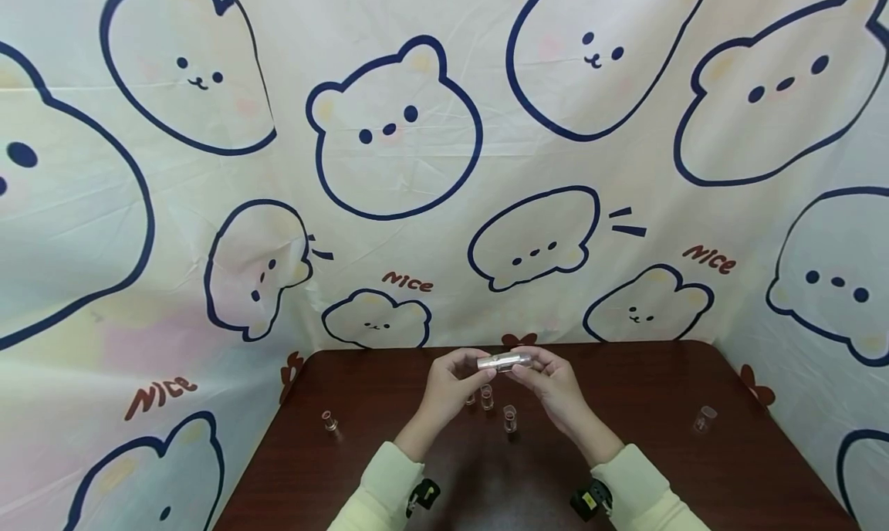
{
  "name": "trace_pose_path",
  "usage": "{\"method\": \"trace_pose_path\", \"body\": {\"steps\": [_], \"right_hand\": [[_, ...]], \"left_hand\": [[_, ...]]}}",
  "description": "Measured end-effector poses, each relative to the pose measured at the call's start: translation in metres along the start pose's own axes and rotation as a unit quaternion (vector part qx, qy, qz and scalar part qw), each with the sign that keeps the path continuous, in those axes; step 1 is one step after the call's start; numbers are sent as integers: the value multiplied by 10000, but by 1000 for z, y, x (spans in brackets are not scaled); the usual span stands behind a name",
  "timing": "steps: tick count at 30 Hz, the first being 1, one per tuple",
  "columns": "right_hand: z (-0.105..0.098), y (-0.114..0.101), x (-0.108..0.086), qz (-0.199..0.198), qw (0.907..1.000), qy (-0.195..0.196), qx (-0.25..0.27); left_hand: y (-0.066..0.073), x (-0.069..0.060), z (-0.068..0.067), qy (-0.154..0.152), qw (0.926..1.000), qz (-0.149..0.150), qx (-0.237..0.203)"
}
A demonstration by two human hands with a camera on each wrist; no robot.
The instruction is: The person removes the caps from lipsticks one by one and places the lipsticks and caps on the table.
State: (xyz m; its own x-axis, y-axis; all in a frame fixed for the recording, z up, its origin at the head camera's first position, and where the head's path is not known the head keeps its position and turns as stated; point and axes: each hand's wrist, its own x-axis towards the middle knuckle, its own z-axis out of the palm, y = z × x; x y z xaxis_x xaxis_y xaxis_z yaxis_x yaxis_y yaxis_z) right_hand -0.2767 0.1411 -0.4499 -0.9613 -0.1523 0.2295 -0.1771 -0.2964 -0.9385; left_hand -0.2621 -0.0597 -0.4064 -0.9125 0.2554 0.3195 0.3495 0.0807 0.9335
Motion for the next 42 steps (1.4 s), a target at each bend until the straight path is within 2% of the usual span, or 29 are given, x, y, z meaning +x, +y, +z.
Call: {"method": "trace_pose_path", "body": {"steps": [9,17,32,42], "right_hand": [[-3,-2,-1,33,10000,-49,-37],[-19,-8,0,-179,9997,-4,185],[-28,-13,-1,-256,9987,-90,432],[-37,-11,-3,-163,9996,98,225]], "left_hand": [[-2,0,-2,-104,9999,70,-39],[-4,-1,-14,221,9995,180,-121],[-11,-4,-22,277,9992,67,-276],[-14,-7,-26,386,9981,-8,-479]]}}
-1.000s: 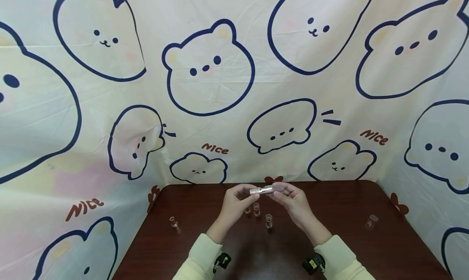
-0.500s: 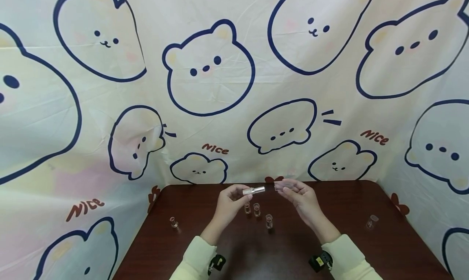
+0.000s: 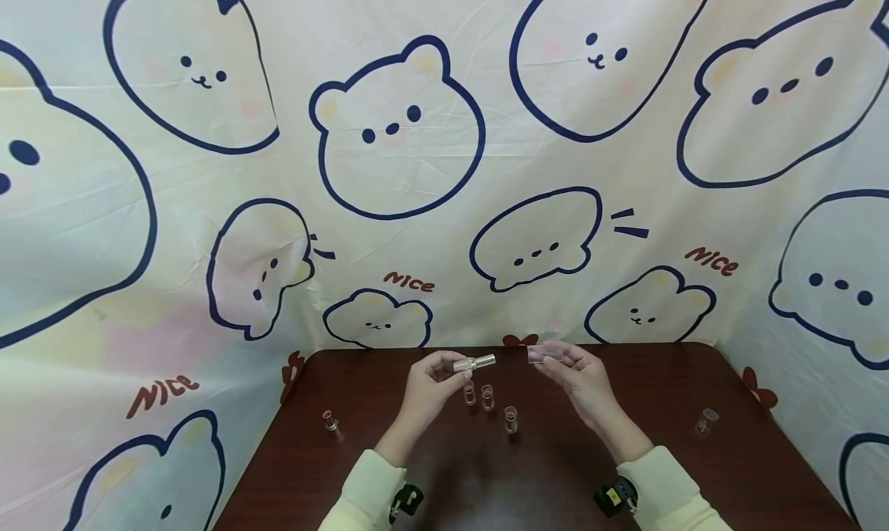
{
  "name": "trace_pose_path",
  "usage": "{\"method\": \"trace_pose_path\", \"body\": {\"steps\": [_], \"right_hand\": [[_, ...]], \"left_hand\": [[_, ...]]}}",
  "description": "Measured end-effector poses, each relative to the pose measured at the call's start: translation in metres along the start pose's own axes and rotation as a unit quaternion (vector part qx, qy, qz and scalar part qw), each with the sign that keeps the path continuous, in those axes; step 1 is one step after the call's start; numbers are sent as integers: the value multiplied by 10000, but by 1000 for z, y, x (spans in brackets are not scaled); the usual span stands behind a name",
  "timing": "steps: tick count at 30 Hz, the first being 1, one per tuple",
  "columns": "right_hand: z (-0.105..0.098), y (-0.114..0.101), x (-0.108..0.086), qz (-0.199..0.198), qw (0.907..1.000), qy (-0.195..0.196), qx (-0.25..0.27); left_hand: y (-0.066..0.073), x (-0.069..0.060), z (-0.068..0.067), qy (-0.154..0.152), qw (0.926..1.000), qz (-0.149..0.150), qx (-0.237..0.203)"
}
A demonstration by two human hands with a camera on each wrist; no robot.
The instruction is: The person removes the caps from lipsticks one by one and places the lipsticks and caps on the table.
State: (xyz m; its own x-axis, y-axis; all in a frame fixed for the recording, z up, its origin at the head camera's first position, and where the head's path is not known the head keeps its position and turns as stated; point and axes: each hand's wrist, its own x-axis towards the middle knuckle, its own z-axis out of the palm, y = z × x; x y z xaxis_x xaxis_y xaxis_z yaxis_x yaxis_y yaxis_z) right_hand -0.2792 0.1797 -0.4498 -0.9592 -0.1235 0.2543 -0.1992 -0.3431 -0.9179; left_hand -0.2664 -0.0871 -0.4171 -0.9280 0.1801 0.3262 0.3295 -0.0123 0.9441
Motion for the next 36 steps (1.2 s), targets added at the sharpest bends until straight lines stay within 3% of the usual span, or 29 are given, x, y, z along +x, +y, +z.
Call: {"method": "trace_pose_path", "body": {"steps": [12,26,36], "right_hand": [[-18,-2,0,198,9982,438,-358],[-48,1,-5,95,9930,472,-1081],[-72,5,-10,333,9871,707,-1397]], "left_hand": [[-3,-3,-7,129,9997,4,212],[-7,-5,-12,266,9996,-35,112],[-8,-8,-16,377,9992,-32,124]]}}
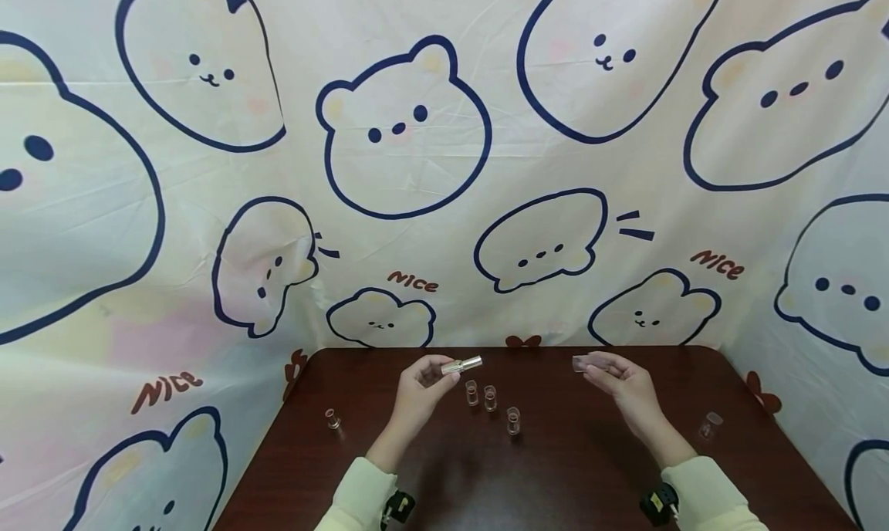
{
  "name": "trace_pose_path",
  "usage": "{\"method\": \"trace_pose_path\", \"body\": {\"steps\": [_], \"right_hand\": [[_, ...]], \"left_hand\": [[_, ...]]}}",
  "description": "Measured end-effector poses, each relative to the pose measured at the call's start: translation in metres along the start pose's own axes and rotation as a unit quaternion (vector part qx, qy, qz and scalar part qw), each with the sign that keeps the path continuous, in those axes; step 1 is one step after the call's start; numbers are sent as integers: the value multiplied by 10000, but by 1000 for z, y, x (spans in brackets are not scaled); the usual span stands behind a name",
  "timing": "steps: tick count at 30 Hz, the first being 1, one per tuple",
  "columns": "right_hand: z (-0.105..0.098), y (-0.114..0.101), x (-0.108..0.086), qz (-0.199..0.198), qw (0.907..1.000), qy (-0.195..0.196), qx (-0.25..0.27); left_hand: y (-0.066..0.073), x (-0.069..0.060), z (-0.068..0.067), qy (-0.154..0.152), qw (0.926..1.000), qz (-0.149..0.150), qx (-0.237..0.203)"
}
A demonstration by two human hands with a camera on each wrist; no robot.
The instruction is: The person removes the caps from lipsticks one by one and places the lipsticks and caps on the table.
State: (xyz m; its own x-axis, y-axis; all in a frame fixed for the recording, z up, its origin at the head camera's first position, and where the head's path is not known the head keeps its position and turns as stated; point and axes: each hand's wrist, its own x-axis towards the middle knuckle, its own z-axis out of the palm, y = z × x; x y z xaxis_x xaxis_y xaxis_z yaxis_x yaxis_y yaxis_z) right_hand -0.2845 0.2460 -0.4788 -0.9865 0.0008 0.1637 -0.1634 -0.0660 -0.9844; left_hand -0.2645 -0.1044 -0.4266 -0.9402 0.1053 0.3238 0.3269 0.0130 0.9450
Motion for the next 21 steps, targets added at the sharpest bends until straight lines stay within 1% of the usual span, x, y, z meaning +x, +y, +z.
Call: {"method": "trace_pose_path", "body": {"steps": [4,11,15,18,21], "right_hand": [[-8,3,0,5,9997,109,-202],[-19,8,1,-62,9994,247,-241],[-24,12,1,18,9985,344,-422],[-28,13,1,117,9976,415,-537],[-32,14,2,191,9968,511,-587]], "left_hand": [[0,-1,-1,29,10000,-37,69],[-3,-1,-6,24,9999,-91,106],[-20,3,-10,64,9999,-75,56],[-33,6,-12,160,9998,-51,113],[-38,6,-14,268,9994,6,197]]}}
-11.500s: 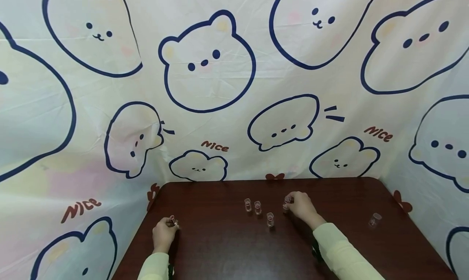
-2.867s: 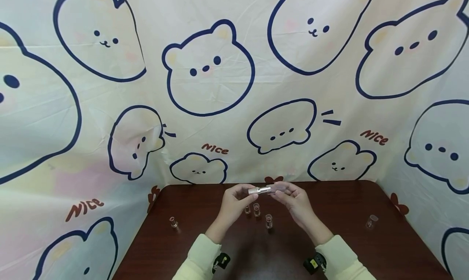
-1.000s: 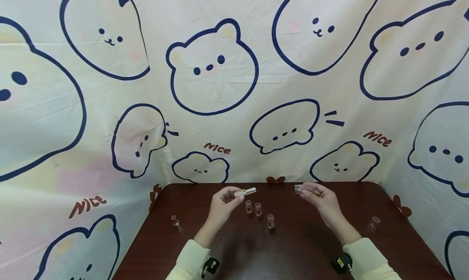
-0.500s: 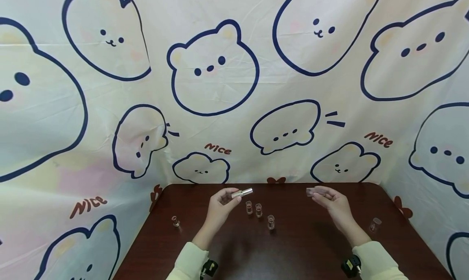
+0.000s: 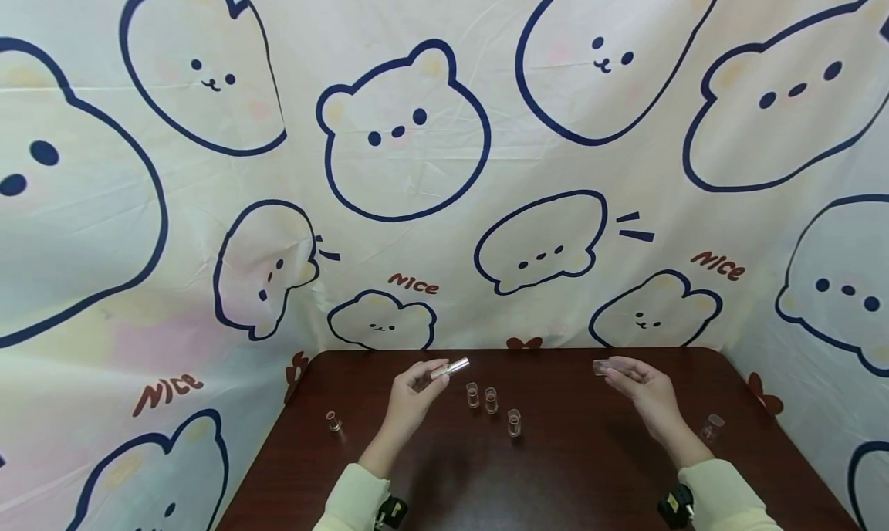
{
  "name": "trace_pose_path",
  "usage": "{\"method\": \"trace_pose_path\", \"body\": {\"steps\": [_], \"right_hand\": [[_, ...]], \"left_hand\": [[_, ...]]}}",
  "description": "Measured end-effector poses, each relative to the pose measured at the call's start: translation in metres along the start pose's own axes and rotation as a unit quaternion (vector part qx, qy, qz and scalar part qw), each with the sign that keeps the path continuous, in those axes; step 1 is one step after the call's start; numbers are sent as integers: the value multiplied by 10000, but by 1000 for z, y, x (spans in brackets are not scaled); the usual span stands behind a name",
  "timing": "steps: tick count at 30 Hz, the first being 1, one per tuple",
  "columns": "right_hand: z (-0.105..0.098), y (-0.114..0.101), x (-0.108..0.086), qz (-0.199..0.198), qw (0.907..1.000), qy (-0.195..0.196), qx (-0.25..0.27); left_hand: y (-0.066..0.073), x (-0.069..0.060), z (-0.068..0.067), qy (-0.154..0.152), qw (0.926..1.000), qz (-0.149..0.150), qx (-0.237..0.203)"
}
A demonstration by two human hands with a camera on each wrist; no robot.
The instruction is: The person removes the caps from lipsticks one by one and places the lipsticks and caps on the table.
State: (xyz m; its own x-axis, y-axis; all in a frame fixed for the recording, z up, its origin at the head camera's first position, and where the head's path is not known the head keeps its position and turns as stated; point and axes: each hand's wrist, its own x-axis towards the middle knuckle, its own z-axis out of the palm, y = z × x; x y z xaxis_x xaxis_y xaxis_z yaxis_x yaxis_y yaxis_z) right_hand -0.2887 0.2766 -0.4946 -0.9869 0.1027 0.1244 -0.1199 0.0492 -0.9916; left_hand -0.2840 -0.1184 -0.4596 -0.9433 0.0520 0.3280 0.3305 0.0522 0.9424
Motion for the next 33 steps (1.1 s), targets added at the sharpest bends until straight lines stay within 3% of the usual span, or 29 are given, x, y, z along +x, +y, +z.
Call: {"method": "trace_pose_path", "body": {"steps": [5,10,16,18,22,26,33], "right_hand": [[-6,3,1,76,9999,99,-108],[-10,7,3,157,9993,277,-184],[-13,9,5,167,9966,525,-617],[-14,9,6,154,9951,599,-767],[-16,11,9,175,9915,748,-1053],[-19,13,11,279,9829,908,-1576],[-22,19,12,85,9529,1161,-2801]], "left_hand": [[-2,-2,-4,119,9999,41,2],[11,-9,-6,131,9998,118,42],[16,-13,-11,296,9986,-316,299],[24,-16,-12,293,9976,-464,426],[23,-18,-16,359,9968,-524,494],[20,-21,-21,494,9957,-534,579],[16,-24,-29,611,9945,-615,587]]}}
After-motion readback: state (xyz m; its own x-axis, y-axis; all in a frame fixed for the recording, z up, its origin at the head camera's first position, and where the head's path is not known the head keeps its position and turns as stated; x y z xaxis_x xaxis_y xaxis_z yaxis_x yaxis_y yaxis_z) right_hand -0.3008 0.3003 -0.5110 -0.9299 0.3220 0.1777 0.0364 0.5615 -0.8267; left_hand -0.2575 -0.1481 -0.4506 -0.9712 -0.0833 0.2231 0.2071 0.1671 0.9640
